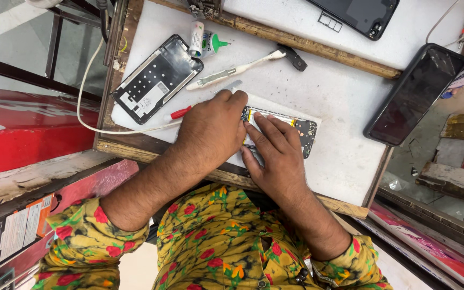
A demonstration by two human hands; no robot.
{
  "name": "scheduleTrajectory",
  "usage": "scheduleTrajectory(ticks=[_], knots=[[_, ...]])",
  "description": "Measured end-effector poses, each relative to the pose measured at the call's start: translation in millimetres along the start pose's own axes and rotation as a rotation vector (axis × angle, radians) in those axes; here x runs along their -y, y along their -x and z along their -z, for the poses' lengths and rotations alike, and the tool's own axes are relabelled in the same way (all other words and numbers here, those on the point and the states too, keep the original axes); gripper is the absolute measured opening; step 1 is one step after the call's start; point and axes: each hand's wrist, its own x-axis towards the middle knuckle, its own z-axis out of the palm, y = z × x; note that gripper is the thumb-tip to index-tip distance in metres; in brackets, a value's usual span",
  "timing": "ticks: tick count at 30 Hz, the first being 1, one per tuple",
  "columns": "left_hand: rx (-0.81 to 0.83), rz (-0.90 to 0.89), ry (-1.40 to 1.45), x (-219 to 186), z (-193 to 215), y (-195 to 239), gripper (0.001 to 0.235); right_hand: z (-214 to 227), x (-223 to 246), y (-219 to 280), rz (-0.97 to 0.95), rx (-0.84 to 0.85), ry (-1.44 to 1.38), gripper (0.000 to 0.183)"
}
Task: The person disassembles a smartphone, removes the battery and internal components, cleans a small circuit board with a cotton swab, and reassembles the phone by reconnecting the battery and placing components back into the chassis.
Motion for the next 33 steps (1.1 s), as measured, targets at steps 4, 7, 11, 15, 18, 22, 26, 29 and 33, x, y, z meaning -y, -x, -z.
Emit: scheduleTrajectory(ticks=[4, 7, 11, 15, 18, 22, 26, 29, 33], knots=[[0.046, 0.027, -0.121, -11, -2, 0, 0.031, 0, -1, 1, -0.01, 0.005, 0.018, 0.05], [-0.003, 0.0, -0.183, -18, -3, 3, 0.029, -1, -2, 2, -0.013, 0.004, 0.019, 0.049], [0.019, 0.014, -0.154, -17, 2, 5, 0.029, -2, -3, 2, -0.008, 0.008, 0.016, 0.051], [0.03, 0.002, -0.099, -15, 3, 6, 0.034, -2, -3, 4, -0.002, 0.005, 0.012, 0.051], [0.018, 0.014, -0.117, -13, 5, 5, 0.034, -2, -3, 3, -0.002, 0.008, 0.016, 0.051], [0.015, 0.022, -0.038, -12, 5, 2, 0.032, -3, -4, 4, -0.008, 0.01, 0.018, 0.053], [-0.02, 0.022, -0.125, -15, -1, 3, 0.032, -4, -4, 4, -0.008, 0.003, 0.031, 0.051], [-0.083, 0.019, -0.239, -23, -12, 6, 0.029, -4, -4, 4, -0.007, 0.001, 0.024, 0.053], [-0.152, 0.013, -0.378, -31, -22, 11, 0.028, -4, -7, 6, -0.022, 0.003, 0.001, 0.057]])
